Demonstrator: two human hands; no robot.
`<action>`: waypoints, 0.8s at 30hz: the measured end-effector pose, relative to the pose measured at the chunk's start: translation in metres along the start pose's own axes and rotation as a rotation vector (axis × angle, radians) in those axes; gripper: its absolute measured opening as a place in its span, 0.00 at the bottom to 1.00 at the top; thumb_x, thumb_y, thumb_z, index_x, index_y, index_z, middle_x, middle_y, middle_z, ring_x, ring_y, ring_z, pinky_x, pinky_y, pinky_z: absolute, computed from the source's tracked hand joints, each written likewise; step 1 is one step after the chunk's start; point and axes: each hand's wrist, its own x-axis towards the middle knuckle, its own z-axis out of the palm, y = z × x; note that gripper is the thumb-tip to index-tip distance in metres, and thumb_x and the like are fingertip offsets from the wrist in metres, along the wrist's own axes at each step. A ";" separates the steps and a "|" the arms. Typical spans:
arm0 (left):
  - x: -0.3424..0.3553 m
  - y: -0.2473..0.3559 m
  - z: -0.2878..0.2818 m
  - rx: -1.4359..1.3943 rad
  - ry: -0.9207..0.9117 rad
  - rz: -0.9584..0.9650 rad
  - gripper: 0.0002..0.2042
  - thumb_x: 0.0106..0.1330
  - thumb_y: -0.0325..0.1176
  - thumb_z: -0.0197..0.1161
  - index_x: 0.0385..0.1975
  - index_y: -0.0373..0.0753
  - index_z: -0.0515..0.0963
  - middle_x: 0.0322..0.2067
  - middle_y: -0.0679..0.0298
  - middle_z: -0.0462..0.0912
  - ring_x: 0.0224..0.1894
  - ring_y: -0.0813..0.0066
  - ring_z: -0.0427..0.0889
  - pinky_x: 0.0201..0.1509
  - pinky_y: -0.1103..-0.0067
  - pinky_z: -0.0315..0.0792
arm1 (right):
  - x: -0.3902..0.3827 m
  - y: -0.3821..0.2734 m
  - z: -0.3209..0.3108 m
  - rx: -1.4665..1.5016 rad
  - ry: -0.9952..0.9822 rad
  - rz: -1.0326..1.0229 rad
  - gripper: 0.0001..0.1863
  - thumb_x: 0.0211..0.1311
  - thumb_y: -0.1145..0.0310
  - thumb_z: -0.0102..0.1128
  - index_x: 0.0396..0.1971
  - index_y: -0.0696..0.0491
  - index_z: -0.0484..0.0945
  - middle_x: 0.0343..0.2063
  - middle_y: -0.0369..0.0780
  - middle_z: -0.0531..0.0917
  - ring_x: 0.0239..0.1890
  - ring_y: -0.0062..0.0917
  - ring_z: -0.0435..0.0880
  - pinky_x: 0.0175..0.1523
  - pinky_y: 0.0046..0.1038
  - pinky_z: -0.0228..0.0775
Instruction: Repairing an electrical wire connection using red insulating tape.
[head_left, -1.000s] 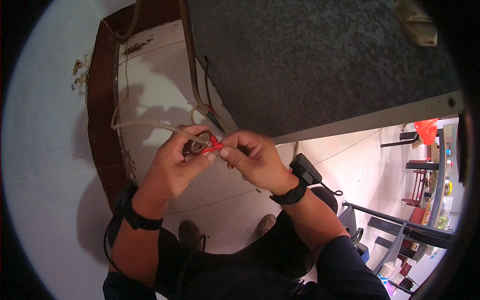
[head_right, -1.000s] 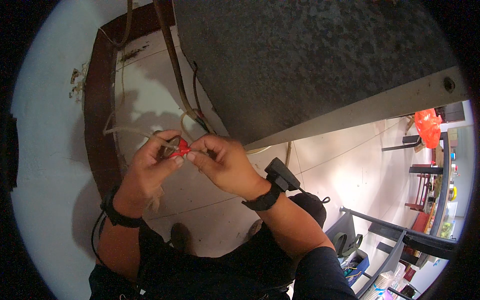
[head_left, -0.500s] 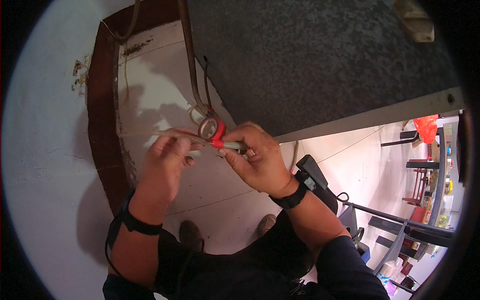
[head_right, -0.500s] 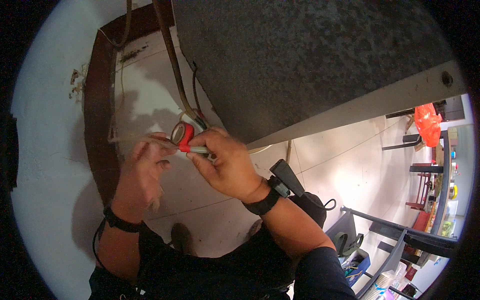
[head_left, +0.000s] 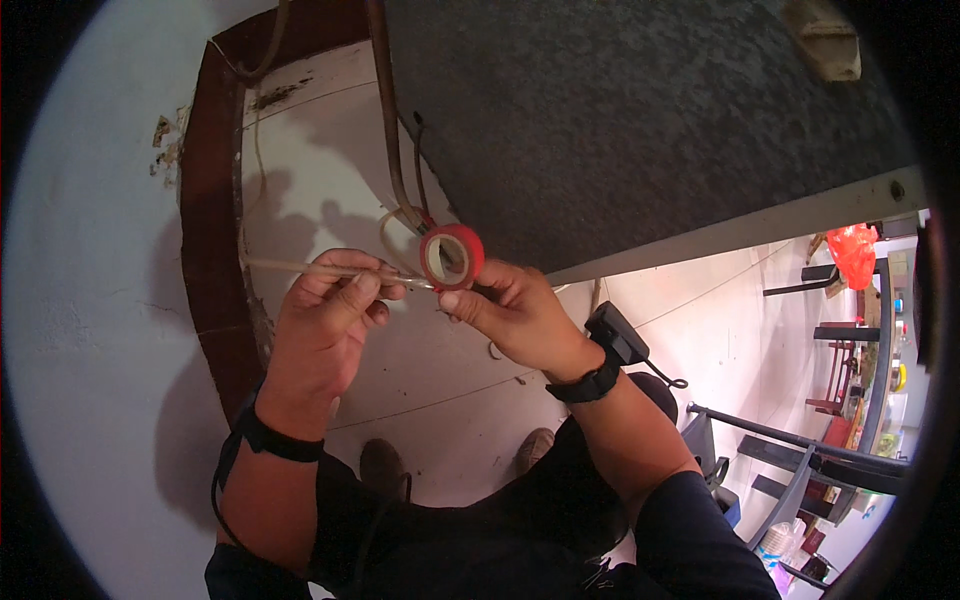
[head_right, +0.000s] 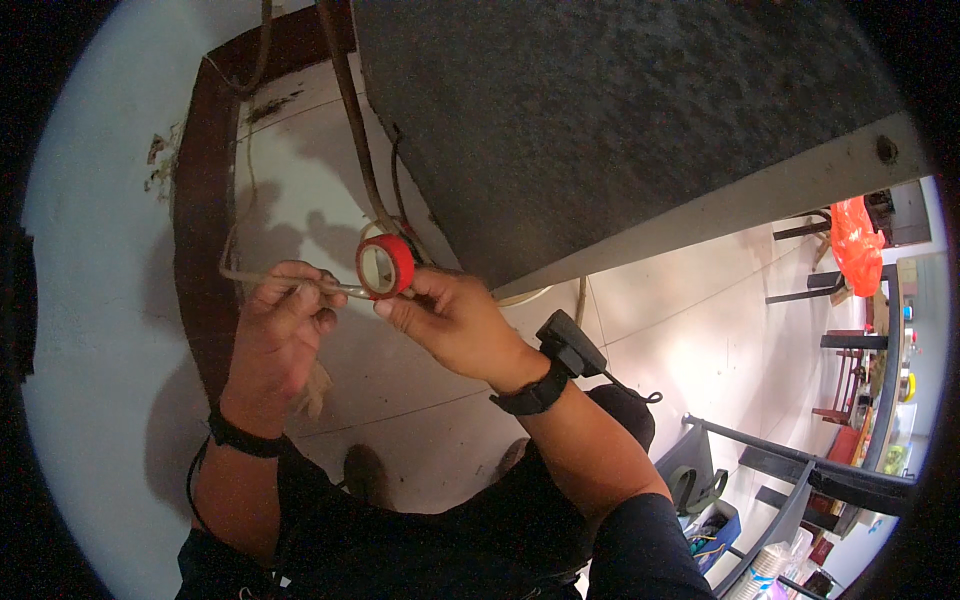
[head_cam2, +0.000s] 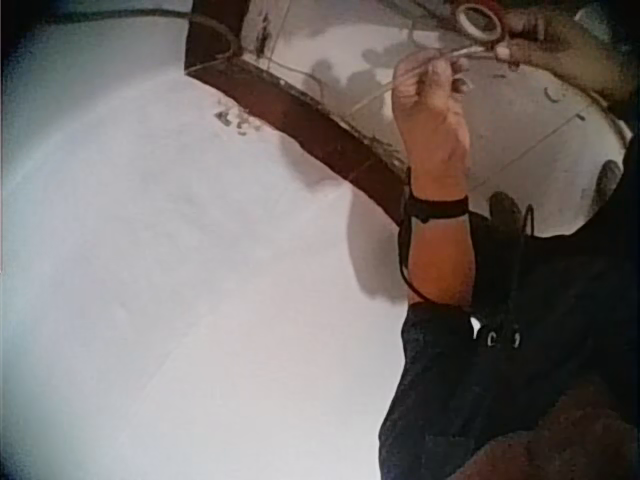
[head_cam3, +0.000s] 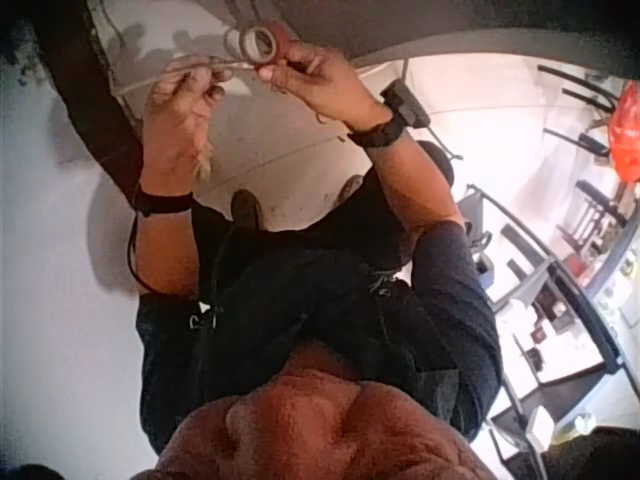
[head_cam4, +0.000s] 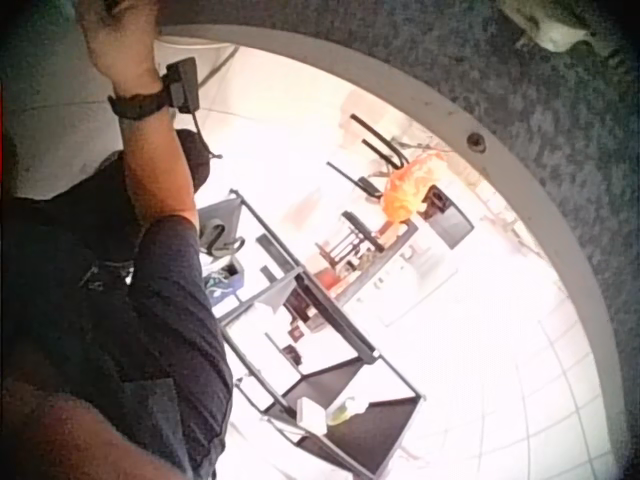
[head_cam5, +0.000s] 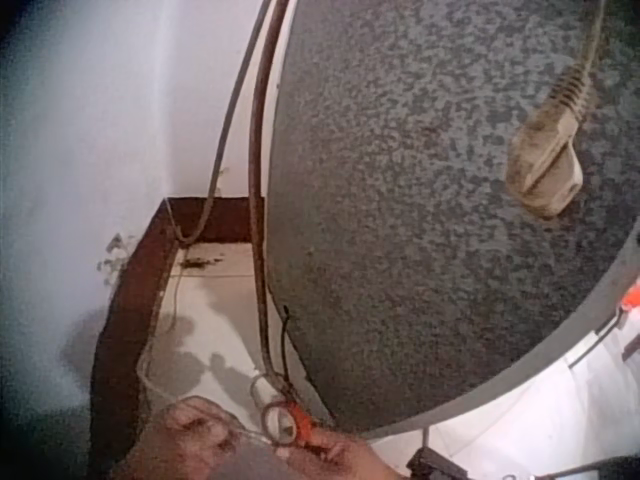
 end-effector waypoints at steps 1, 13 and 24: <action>0.000 0.000 0.000 0.000 0.000 0.000 0.06 0.72 0.26 0.58 0.45 0.37 0.78 0.39 0.61 0.85 0.44 0.74 0.82 0.44 0.78 0.72 | -0.001 -0.003 -0.001 0.000 0.000 0.000 0.14 0.69 0.66 0.66 0.51 0.56 0.82 0.36 0.35 0.84 0.38 0.15 0.78 0.43 0.23 0.73; -0.008 -0.010 0.006 0.353 -0.129 0.042 0.08 0.70 0.25 0.64 0.46 0.34 0.78 0.37 0.63 0.85 0.39 0.81 0.79 0.44 0.81 0.73 | -0.006 -0.016 0.004 -0.102 -0.037 -0.102 0.14 0.70 0.68 0.65 0.51 0.56 0.82 0.41 0.40 0.87 0.45 0.19 0.83 0.51 0.26 0.76; -0.002 -0.011 0.012 0.469 -0.136 0.066 0.07 0.72 0.27 0.63 0.45 0.33 0.79 0.39 0.66 0.83 0.43 0.82 0.78 0.50 0.81 0.72 | 0.001 -0.013 0.000 -0.025 -0.054 -0.105 0.12 0.65 0.66 0.71 0.45 0.53 0.84 0.30 0.31 0.83 0.31 0.13 0.78 0.36 0.20 0.72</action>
